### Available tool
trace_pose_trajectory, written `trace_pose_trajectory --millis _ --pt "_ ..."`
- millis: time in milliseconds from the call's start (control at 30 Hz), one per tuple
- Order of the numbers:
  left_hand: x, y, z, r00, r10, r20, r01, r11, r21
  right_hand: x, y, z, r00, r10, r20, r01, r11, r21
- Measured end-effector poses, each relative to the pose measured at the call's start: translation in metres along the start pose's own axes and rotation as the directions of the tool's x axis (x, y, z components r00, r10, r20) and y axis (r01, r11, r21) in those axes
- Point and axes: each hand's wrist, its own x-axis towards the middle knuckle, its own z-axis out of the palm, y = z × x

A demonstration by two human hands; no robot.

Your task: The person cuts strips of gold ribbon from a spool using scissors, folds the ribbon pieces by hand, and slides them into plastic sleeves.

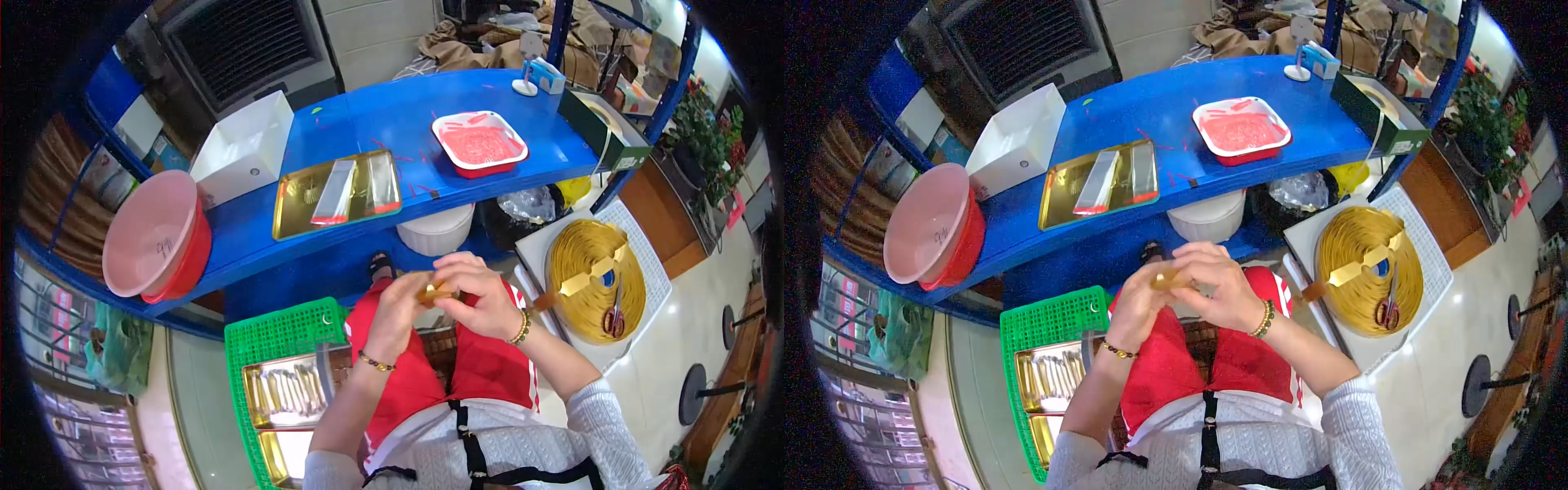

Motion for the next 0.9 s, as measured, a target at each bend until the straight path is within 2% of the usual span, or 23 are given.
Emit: trace_pose_trajectory --millis 67,100,200,233,333,367,433,533,567,667,767,867,900 --pt "0.001 0.006 -0.003 0.993 0.085 -0.076 -0.083 0.996 0.027 -0.001 0.003 -0.003 0.999 0.054 0.004 -0.055 0.996 0.067" --pt "0.000 0.002 -0.010 0.985 0.171 0.004 -0.171 0.985 -0.012 -0.001 0.006 -0.005 0.998 0.063 0.016 -0.064 0.993 0.100" --pt "-0.006 0.001 -0.011 0.938 0.252 0.239 -0.283 0.953 0.108 -0.001 0.014 -0.002 0.996 0.093 0.012 -0.093 0.975 0.203" --pt "-0.006 -0.007 -0.010 0.945 0.253 0.205 -0.302 0.918 0.259 -0.002 0.017 0.000 0.995 0.102 0.006 -0.101 0.966 0.238" --pt "-0.001 -0.019 -0.002 0.927 0.337 0.163 -0.374 0.826 0.421 -0.009 0.028 0.006 0.996 0.085 0.017 -0.086 0.969 0.230" --pt "0.001 -0.025 -0.001 0.941 0.325 0.090 -0.335 0.866 0.372 -0.009 0.025 0.003 0.986 0.164 0.036 -0.167 0.941 0.295" --pt "0.006 -0.030 -0.004 0.938 0.333 0.096 -0.342 0.847 0.407 -0.009 0.015 -0.006 0.944 0.317 0.087 -0.323 0.849 0.417" --pt "0.010 -0.036 -0.002 0.951 0.287 0.111 -0.308 0.868 0.390 -0.004 0.023 -0.013 0.955 0.279 0.101 -0.292 0.823 0.487" --pt "0.011 -0.035 0.000 0.957 0.265 0.119 -0.290 0.881 0.374 -0.001 0.025 -0.014 0.962 0.256 0.091 -0.269 0.847 0.459" --pt "0.009 -0.027 0.007 0.948 0.285 0.139 -0.317 0.825 0.468 0.005 0.019 -0.020 0.910 0.371 0.185 -0.412 0.758 0.505" --pt "0.013 -0.033 0.002 0.933 0.316 0.171 -0.359 0.812 0.461 0.009 0.019 -0.021 0.939 0.299 0.170 -0.343 0.806 0.483" --pt "0.013 -0.025 -0.002 0.931 0.296 0.214 -0.365 0.723 0.587 0.010 0.017 -0.021 0.946 0.276 0.171 -0.324 0.845 0.426" --pt "0.015 -0.018 -0.001 0.897 0.347 0.275 -0.440 0.639 0.631 0.011 0.017 -0.021 0.959 0.236 0.159 -0.281 0.871 0.402"
